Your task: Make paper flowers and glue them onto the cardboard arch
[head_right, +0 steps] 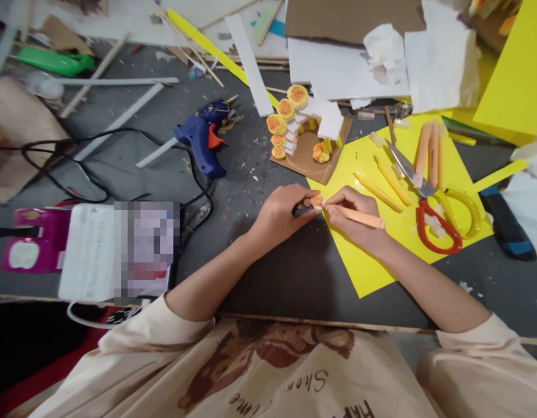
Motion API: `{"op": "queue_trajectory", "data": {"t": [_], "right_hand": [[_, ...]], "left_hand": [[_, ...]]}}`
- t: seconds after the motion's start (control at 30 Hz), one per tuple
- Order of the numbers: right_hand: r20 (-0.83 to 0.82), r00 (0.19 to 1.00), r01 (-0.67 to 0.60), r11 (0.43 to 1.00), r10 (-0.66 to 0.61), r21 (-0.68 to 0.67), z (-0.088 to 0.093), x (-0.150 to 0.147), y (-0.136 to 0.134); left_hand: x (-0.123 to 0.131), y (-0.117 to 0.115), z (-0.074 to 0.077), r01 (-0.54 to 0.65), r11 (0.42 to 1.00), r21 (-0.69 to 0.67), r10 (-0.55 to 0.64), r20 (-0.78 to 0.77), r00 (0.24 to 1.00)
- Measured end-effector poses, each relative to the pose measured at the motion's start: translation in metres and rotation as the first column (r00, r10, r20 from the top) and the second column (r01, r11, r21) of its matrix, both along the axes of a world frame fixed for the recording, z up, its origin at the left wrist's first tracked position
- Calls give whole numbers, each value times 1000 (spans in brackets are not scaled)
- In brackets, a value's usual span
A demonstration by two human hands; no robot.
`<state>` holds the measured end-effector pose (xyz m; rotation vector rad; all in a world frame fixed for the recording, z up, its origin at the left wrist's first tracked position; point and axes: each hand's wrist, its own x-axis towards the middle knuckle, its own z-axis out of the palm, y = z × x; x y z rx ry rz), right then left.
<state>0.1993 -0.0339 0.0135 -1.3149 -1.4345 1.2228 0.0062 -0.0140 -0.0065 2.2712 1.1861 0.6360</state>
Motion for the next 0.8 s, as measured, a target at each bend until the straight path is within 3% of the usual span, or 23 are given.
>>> {"op": "queue_trajectory", "data": {"t": [0.23, 0.43, 0.8], "right_hand": [[23, 996, 89, 995, -90, 50, 0, 2, 2], [-27, 999, 40, 999, -39, 7, -5, 3, 3], [-6, 1000, -10, 1000, 10, 5, 2, 0, 4]], "left_hand": [[1, 0, 2, 1, 1000, 2, -1, -2, 1000], [1, 0, 4, 1, 1000, 7, -1, 77, 997], [3, 2, 1, -34, 999, -31, 37, 82, 996]]}}
